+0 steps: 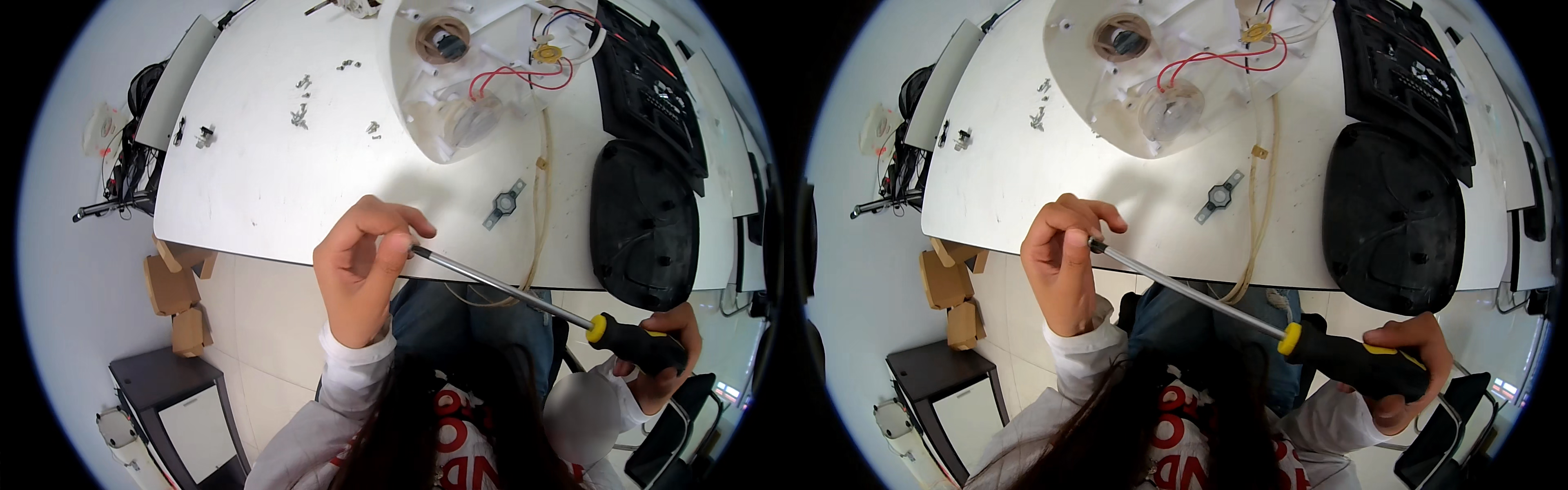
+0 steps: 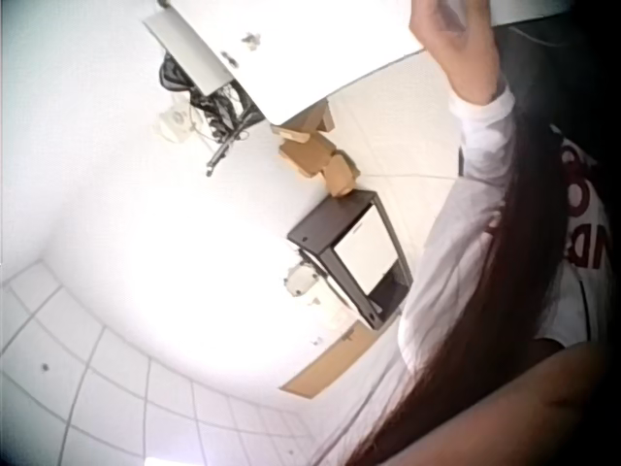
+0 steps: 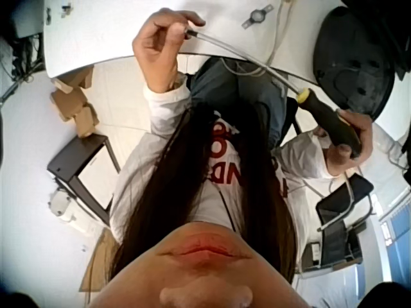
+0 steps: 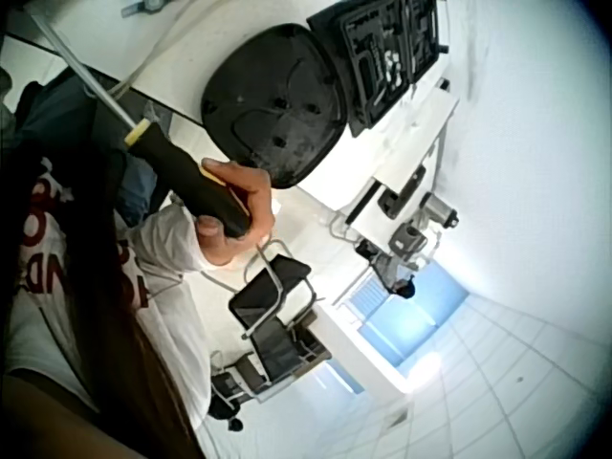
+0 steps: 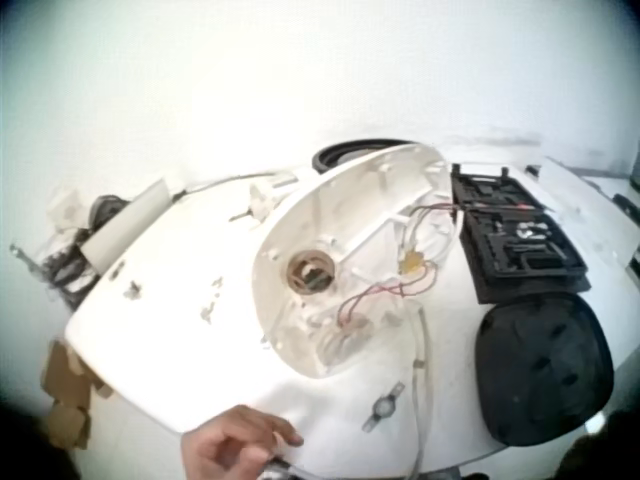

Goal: The person uses a screwdriver to remove screws from a white plastic housing containing wires and a small motor. They place the screws on the table and continue to unscrew and remove components from the housing.

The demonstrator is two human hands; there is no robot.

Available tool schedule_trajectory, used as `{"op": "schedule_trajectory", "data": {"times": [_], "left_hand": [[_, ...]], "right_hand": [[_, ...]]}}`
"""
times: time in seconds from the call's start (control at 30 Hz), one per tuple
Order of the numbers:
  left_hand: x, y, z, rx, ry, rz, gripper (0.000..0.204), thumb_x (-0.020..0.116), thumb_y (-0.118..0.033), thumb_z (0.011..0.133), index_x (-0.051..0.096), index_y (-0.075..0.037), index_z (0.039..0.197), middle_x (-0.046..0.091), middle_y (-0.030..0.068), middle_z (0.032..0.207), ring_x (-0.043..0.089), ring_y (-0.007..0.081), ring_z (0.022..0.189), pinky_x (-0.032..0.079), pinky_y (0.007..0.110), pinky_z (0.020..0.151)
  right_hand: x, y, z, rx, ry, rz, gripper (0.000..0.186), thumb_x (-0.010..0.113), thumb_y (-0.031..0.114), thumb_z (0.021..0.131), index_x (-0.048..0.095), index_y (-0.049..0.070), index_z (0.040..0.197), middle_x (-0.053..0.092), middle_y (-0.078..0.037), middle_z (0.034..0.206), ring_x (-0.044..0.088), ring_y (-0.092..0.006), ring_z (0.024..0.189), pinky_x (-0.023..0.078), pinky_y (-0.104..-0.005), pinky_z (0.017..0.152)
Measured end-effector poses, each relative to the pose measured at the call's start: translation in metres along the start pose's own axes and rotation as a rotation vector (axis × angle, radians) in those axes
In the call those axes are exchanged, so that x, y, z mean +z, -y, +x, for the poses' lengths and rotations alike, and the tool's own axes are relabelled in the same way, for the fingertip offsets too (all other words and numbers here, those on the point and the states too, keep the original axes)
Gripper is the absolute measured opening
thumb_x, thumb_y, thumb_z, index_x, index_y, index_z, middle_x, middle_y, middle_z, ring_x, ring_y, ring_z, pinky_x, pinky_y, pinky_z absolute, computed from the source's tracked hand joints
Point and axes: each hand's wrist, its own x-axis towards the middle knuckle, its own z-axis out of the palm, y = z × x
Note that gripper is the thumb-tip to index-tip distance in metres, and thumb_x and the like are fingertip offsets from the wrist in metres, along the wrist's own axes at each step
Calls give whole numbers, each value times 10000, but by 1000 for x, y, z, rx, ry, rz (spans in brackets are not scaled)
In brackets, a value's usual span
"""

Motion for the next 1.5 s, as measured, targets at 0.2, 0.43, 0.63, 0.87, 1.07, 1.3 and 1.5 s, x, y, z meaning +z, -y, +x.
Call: {"op": "schedule_trajectory", "data": {"times": [0.2,0.43,0.63,0.87,1.07,1.3,1.5], "left_hand": [[9,-4,2,87,-130,126,242,506,-268,954,481,-40,874,446,38,775,502,211,835,395,346,818],[10,-4,6,104,-165,-27,252,478,-344,972,480,-95,932,449,10,855,469,181,910,394,353,883],[17,-6,11,47,-141,-261,297,467,-421,967,488,-125,966,442,-9,868,447,147,898,390,339,878],[22,-4,12,48,-118,-150,328,453,-440,967,506,-122,1026,461,-17,933,448,138,913,383,326,879],[21,1,16,99,-174,49,347,519,-336,942,490,-61,1152,505,31,1089,472,160,1046,379,325,893],[42,11,41,161,-308,350,534,607,-204,891,382,6,1326,479,125,1248,452,207,1167,360,370,966],[46,14,54,22,-174,135,429,583,-131,907,443,9,1287,525,70,1220,499,172,1128,360,336,977]], "right_hand": [[6,-8,23,-334,331,-6,542,877,231,578,623,40,1018,599,-128,872,629,-168,678,502,-225,611],[35,-6,27,-417,225,-60,496,810,-43,573,633,97,1014,625,-154,969,676,-240,774,546,-270,634],[46,-15,20,-267,189,-88,455,803,-17,598,615,71,1003,648,-163,949,675,-254,802,544,-294,667],[47,-25,14,-295,101,-11,493,793,3,577,591,60,1022,642,-169,942,669,-256,781,541,-298,674],[35,-31,12,-321,-47,-66,471,755,7,593,585,50,1030,626,-174,917,655,-245,755,530,-289,656],[42,-32,14,-309,-102,-162,456,739,-14,608,586,38,1035,612,-166,954,644,-237,793,516,-288,688],[47,-32,14,-302,-145,-190,460,743,-26,599,590,37,1028,612,-160,953,642,-234,784,513,-289,682]]}}
